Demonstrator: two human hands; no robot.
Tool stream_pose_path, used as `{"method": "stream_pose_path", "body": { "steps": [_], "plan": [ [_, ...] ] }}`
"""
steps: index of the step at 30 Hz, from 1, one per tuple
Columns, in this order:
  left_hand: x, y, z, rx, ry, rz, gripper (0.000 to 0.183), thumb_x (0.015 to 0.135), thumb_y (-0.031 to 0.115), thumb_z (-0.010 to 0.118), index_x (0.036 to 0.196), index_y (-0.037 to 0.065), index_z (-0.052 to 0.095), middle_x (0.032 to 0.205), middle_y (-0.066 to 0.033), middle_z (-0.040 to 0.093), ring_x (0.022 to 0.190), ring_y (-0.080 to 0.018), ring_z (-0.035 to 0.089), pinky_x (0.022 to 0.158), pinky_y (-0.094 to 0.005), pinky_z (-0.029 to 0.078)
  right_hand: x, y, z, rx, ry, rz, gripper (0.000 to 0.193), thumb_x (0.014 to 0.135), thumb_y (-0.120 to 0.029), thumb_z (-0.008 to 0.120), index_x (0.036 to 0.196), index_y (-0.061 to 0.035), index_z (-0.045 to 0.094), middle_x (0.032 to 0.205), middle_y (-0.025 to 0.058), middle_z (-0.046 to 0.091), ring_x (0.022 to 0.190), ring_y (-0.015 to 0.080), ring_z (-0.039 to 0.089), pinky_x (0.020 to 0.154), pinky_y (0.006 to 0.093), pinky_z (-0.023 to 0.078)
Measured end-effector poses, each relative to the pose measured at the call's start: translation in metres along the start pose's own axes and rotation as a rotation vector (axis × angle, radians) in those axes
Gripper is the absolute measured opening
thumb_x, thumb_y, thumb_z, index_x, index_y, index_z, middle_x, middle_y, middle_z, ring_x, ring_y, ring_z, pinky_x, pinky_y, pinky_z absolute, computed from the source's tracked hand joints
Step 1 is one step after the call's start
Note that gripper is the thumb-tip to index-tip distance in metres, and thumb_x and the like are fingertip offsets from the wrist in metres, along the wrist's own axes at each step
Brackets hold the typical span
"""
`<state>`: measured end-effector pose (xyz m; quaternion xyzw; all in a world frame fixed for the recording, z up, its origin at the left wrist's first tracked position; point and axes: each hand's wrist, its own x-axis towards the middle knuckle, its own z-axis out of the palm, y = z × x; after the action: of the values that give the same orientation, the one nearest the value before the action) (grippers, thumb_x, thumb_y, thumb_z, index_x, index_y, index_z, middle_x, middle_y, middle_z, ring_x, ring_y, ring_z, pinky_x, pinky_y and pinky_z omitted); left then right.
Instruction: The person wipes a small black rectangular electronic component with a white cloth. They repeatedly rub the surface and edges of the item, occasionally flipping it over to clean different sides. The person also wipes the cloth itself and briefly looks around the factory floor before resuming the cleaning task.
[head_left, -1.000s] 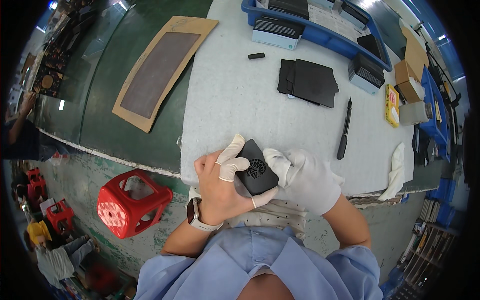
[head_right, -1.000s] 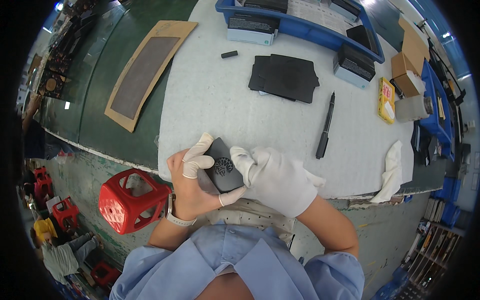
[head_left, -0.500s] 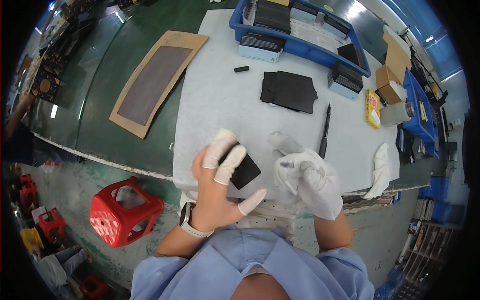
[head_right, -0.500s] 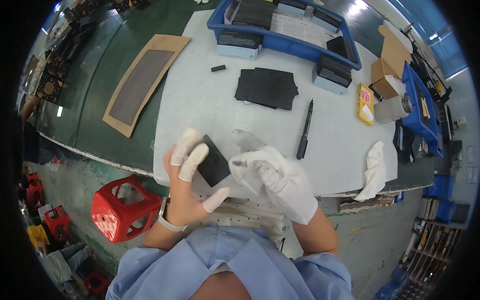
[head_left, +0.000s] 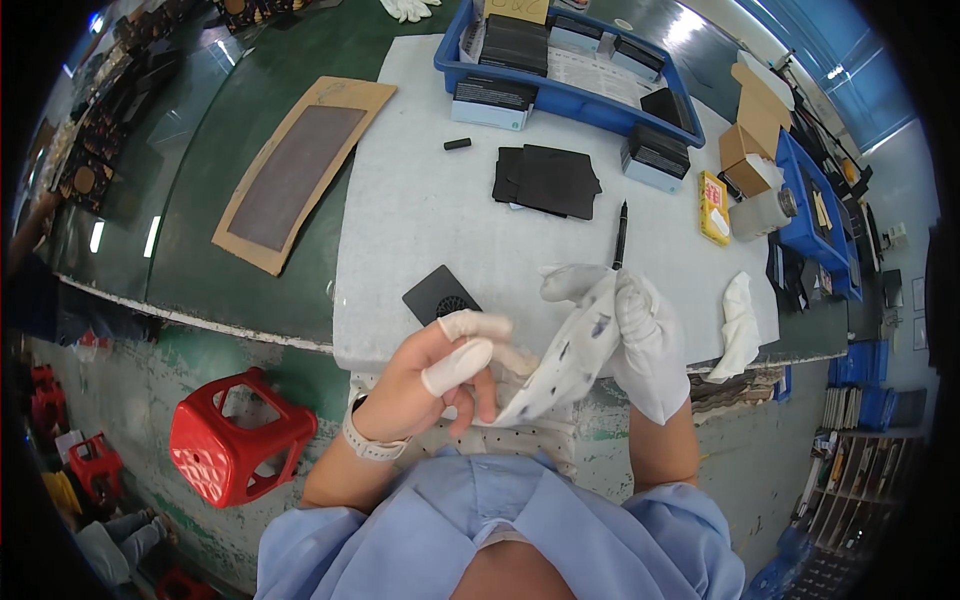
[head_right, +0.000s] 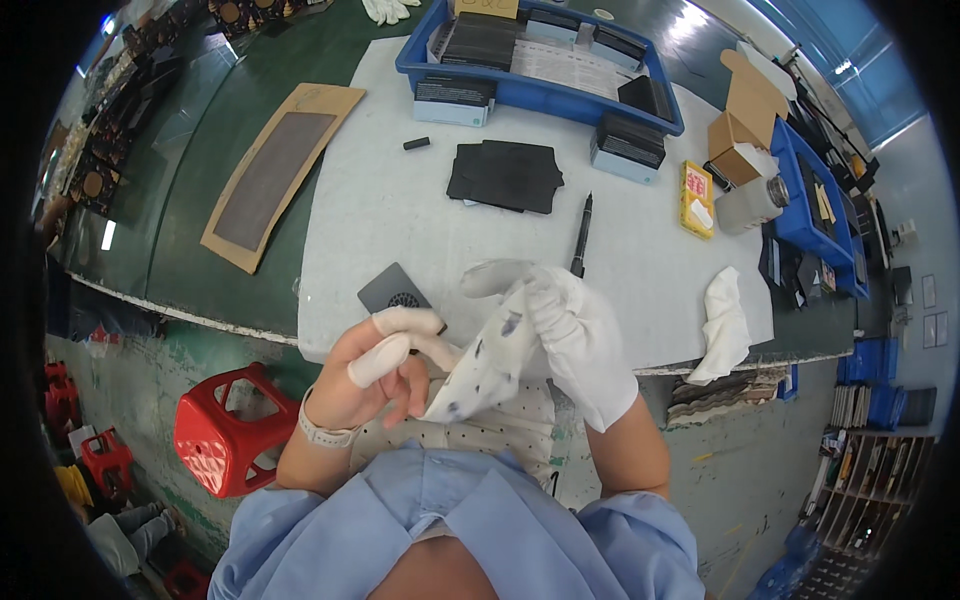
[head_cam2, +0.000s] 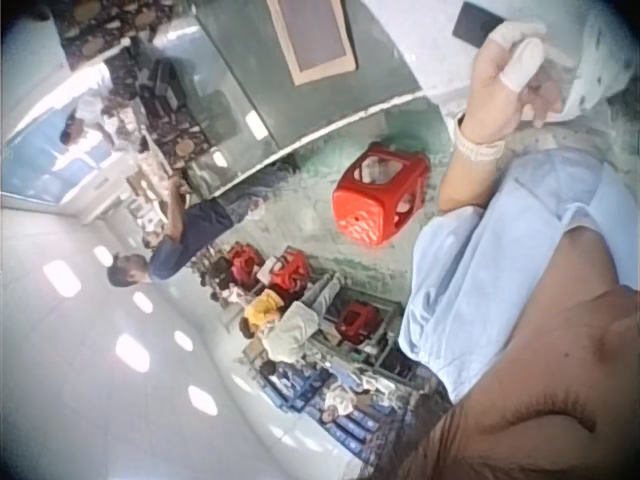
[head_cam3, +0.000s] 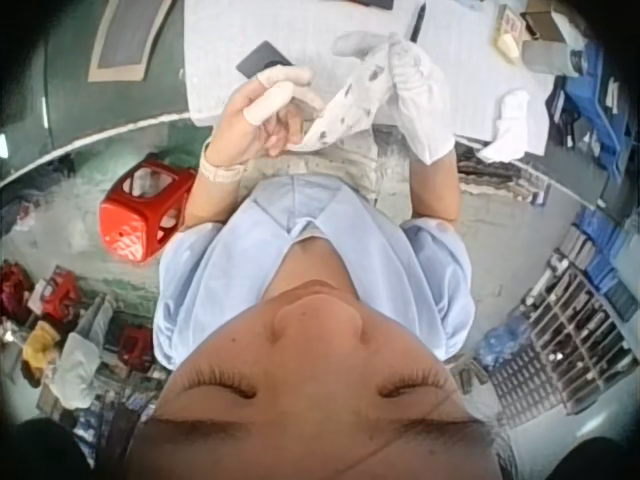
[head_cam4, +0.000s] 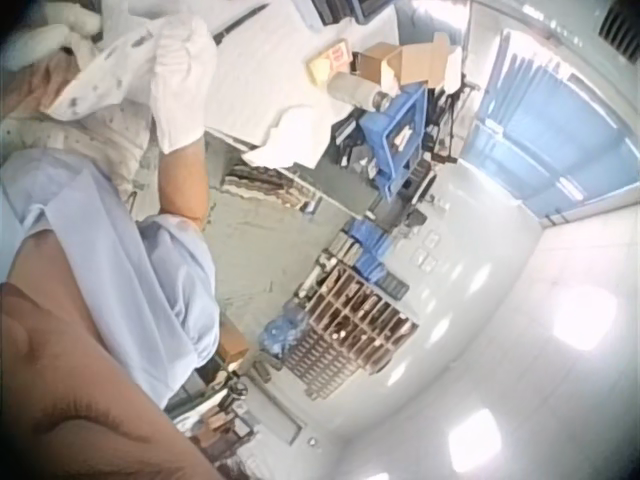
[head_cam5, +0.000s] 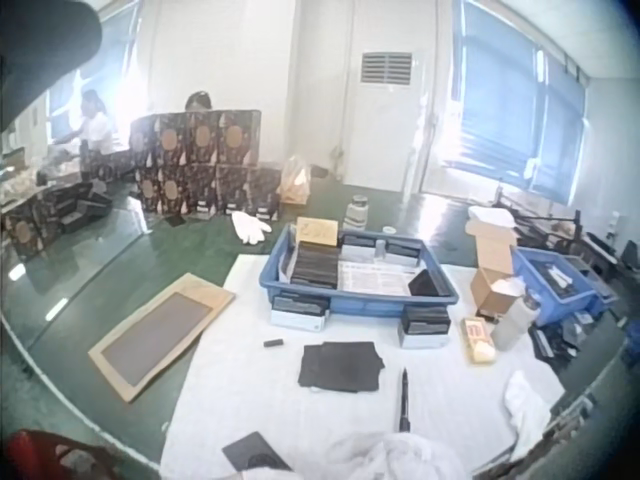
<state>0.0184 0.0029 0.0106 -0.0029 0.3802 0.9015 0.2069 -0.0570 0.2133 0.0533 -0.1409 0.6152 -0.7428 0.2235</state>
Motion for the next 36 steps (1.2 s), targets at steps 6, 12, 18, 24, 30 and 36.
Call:
{"method": "stream_pose_path", "body": {
  "steps": [6,12,18,24,30,36],
  "plan": [
    [0.011,-0.013,-0.005,0.531,-0.08,0.147,0.028,0.09,0.015,0.065,0.116,0.006,0.064,0.09,-0.0032,0.057,0.077,-0.0083,0.055,0.061,-0.021,0.043,0.005,-0.004,0.01,-0.221,-0.038,-0.154,0.04,0.1,-0.035,0.048,0.109,0.001,0.064,0.099,0.005,0.066,0.083,0.0095,0.059,0.077,0.024,0.047],
    [0.011,0.001,-0.01,0.626,-0.004,0.539,0.019,0.079,0.0,0.072,0.097,0.004,0.068,0.107,-0.01,0.062,0.097,-0.0184,0.06,0.085,-0.0327,0.047,0.003,-0.015,0.0,-0.313,0.005,-0.079,0.037,0.099,-0.033,0.051,0.103,0.0015,0.065,0.094,0.0055,0.068,0.085,0.012,0.061,0.076,0.0246,0.047],
    [0.006,0.008,-0.008,0.365,0.009,0.381,0.017,0.085,0.001,0.063,0.102,-0.002,0.064,0.108,-0.016,0.064,0.098,-0.0231,0.062,0.089,-0.0362,0.047,0.001,-0.003,-0.011,-0.077,0.142,-0.028,0.036,0.098,-0.033,0.05,0.095,-0.0017,0.067,0.089,0.0072,0.068,0.084,0.0181,0.062,0.077,0.0305,0.048],
    [0.029,0.001,0.001,0.749,-0.07,0.472,0.025,0.087,0.01,0.067,0.11,0.001,0.064,0.118,-0.0106,0.061,0.108,-0.0196,0.057,0.092,-0.0324,0.044,0.015,-0.023,0.003,-0.779,-0.052,-0.533,0.043,0.095,-0.041,0.051,0.084,-0.0027,0.068,0.089,0.0117,0.065,0.084,0.025,0.06,0.08,0.0352,0.045],
    [0.025,0.02,0.008,0.504,0.048,0.377,0.015,0.092,0.012,0.062,0.102,0.001,0.061,0.099,-0.0064,0.063,0.091,-0.0122,0.059,0.084,-0.0279,0.046,0.012,-0.03,-0.006,-0.547,-0.008,-0.344,0.034,0.097,-0.033,0.052,0.091,-0.0044,0.068,0.088,0.0063,0.065,0.077,0.0191,0.06,0.076,0.031,0.047],
    [0.026,0.037,0.015,0.47,-0.008,0.163,0.029,0.093,0.019,0.063,0.112,-0.002,0.056,0.095,-0.0028,0.063,0.086,-0.0057,0.057,0.075,-0.0222,0.046,0.019,-0.017,-0.016,-0.105,0.408,-0.093,0.04,0.097,-0.039,0.054,0.083,-0.0031,0.064,0.076,-0.0015,0.062,0.076,0.0043,0.054,0.069,0.0203,0.044]
  ]
}}
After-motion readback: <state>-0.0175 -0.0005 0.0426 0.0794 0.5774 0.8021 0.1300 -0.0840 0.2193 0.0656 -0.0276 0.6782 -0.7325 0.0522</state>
